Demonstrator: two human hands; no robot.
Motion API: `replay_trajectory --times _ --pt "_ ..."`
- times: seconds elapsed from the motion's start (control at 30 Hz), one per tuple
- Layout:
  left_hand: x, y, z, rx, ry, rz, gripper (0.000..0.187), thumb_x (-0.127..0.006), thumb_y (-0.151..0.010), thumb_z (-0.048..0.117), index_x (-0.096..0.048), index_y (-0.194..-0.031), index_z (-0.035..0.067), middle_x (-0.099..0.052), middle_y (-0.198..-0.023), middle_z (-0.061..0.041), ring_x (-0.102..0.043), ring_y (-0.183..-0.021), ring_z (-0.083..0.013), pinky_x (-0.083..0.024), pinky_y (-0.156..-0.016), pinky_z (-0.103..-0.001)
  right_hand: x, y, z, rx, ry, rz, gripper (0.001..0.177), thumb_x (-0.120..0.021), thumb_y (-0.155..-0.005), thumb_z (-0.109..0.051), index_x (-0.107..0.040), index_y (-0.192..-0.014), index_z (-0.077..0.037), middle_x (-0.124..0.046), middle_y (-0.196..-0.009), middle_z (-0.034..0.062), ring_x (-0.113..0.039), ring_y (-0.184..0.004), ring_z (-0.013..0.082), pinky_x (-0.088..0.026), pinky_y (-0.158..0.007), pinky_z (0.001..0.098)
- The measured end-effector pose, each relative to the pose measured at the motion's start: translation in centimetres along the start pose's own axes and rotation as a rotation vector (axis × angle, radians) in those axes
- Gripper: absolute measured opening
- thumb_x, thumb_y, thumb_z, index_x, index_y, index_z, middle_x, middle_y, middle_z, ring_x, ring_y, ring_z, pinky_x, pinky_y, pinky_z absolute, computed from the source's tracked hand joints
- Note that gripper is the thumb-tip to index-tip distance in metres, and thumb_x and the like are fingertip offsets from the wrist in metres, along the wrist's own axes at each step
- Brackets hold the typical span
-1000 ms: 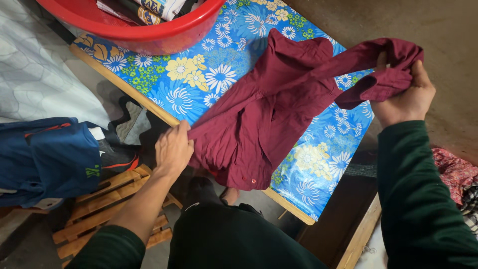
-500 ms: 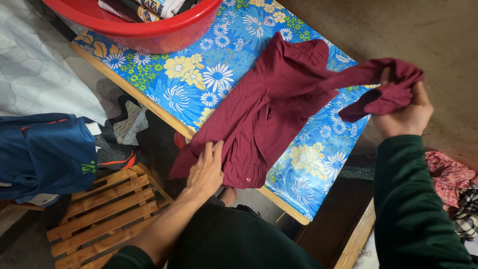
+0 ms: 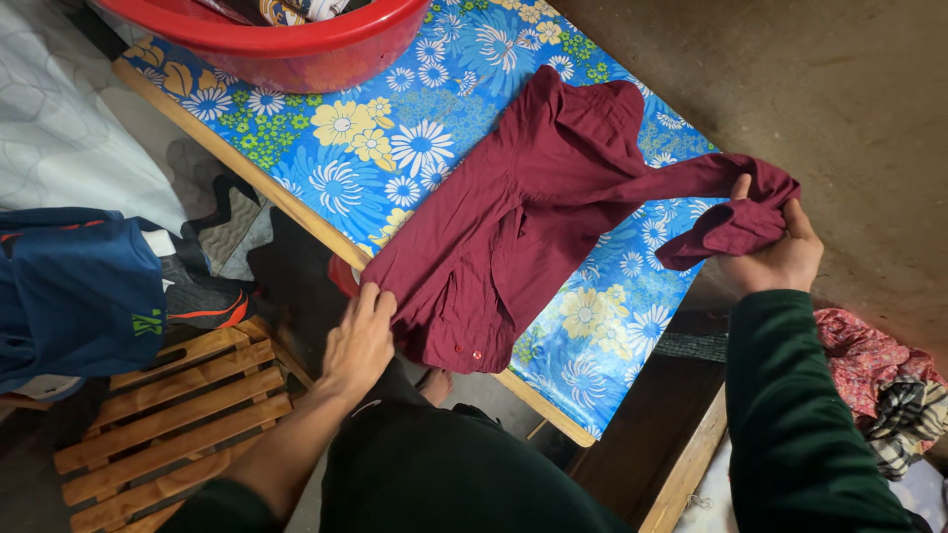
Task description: The person folds a maroon long-sleeved shirt on a floral-patterned table, smoothing the fabric and folding the sleeves and body before placing it into a red laundry basket. The person then folds a blue sports jersey with the name 'RAKIB' and number '18' on the back, folding the sleeves and body before placing it in the basket.
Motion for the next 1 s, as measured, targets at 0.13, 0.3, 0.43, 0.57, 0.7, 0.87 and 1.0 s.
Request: replay_trajectory --times 0.13,0.3,0.43,0.57,0.7,0.87,1.0 --pt "1.9 1.4 -0.5 -0.051 -0.031 0.158 0.046 -0.062 -0.072 -0.009 -0.057 -0.113 0.012 -0.049 -0.125 -0.01 -0.055 -0.12 -0.036 -0.058 -0.08 -0.049 0.5 0.2 -0.1 0.002 0.034 0.029 0.041 -0.045 -0.111 -0.018 -0.052 -0.143 0.006 -0.06 -0.142 0.0252 -0.064 -0.127 0.0404 -0.053 -0.116 0.0499" --pt "-2.2 2.8 -0.8 0.087 -0.072 0.126 0.052 -0.067 -0.074 -0.003 -0.052 -0.123 0.009 -0.046 -0.134 -0.015 -0.051 -0.125 -0.0376 -0.053 -0.097 -0.047 1.3 0.1 1.2 -0.055 0.02 0.059 0.043 -0.046 -0.109 -0.02 -0.053 -0.141 0.007 -0.063 -0.138 0.0244 -0.066 -0.123 0.0383 -0.053 -0.112 0.0484" --pt "-7.6 2.9 -2.5 0.283 -0.189 -0.336 0.074 -0.079 -0.074 0.018 -0.042 -0.138 0.016 -0.042 -0.139 -0.01 -0.041 -0.135 -0.0328 -0.042 -0.105 -0.049 1.3 0.2 1.4 -0.054 -0.003 0.052 0.041 -0.047 -0.11 -0.019 -0.055 -0.141 0.007 -0.065 -0.137 0.0242 -0.067 -0.122 0.0378 -0.054 -0.112 0.0478" --pt "-9.5 1.3 -5.2 0.424 -0.013 -0.434 0.049 -0.073 -0.087 0.026 -0.055 -0.132 0.022 -0.051 -0.138 -0.011 -0.052 -0.128 -0.0354 -0.047 -0.103 -0.05 1.5 0.4 0.1 0.03 0.01 0.052 0.039 -0.05 -0.108 -0.021 -0.057 -0.137 0.004 -0.065 -0.137 0.0227 -0.068 -0.123 0.0379 -0.054 -0.112 0.0478" --pt "-7.9 -0.3 -7.4 0.686 0.321 -0.017 0.029 -0.069 -0.093 0.027 -0.062 -0.12 0.018 -0.064 -0.127 -0.012 -0.066 -0.116 -0.0356 -0.052 -0.099 -0.049 2.5 0.8 -0.5 0.049 0.18 0.047 0.039 -0.052 -0.105 -0.022 -0.059 -0.135 0.002 -0.066 -0.138 0.0199 -0.066 -0.126 0.0365 -0.052 -0.117 0.048" --pt "-5.8 -2.9 -7.5 0.566 0.571 0.278 0.059 -0.075 -0.076 0.022 -0.044 -0.125 0.013 -0.051 -0.131 -0.015 -0.06 -0.115 -0.0362 -0.049 -0.095 -0.051 5.9 1.1 0.3 -0.082 0.44 0.245 0.041 -0.054 -0.098 -0.022 -0.064 -0.133 -0.003 -0.069 -0.139 0.0142 -0.066 -0.126 0.0308 -0.049 -0.114 0.0496" --pt "-5.8 -3.5 -8.4 0.637 0.585 0.118 0.072 -0.08 -0.072 0.027 -0.042 -0.132 0.018 -0.051 -0.14 -0.009 -0.048 -0.131 -0.0335 -0.031 -0.106 -0.06 6.6 0.9 -0.5 -0.037 0.406 0.236 0.047 -0.053 -0.091 -0.025 -0.066 -0.13 -0.003 -0.071 -0.137 0.015 -0.068 -0.125 0.0338 -0.047 -0.112 0.0554"
Point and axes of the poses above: each hand's wrist, its own y-axis away from the middle knuckle, its own x-axis out of the back of the hand, z = x × y, the point moved 5 cm from there along -y, towards the middle knuckle
